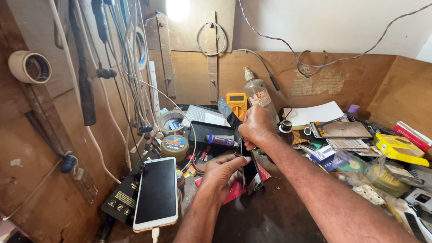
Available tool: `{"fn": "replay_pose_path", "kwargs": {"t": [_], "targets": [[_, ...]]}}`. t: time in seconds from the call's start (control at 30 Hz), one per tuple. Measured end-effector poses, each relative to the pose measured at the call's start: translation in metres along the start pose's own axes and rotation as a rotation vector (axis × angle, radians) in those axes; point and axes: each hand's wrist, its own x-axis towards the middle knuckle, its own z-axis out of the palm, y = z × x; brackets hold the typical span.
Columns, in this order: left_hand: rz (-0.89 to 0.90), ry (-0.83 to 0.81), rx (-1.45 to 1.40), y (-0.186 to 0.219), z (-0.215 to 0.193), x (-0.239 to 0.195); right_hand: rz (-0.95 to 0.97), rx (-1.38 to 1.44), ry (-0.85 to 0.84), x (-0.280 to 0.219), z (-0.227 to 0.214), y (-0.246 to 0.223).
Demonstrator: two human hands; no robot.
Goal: The person removes the back cover of a smartphone, disconnects the battery connector, and detaches the battery. They then use a screwdriver to loosen screws on the phone's internal frame and remove a metal shield. The person continues to manipulate internal components and connectors.
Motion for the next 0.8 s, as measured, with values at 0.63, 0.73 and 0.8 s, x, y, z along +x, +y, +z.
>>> {"fn": "replay_pose_path", "kwargs": {"t": [0.63, 0.73, 0.8], "targets": [[-0.03, 0.051, -0.069, 0.0, -0.002, 0.003, 0.001, 0.039, -0.056, -0.014, -0.011, -0.003], [-0.031, 0.039, -0.053, 0.004, -0.002, -0.001, -0.008, 0.071, -0.048, -0.028, -0.031, -0.004], [-0.038, 0.036, -0.067, 0.004, -0.001, -0.005, -0.061, 0.121, -0.026, -0.045, -0.05, 0.006]]}}
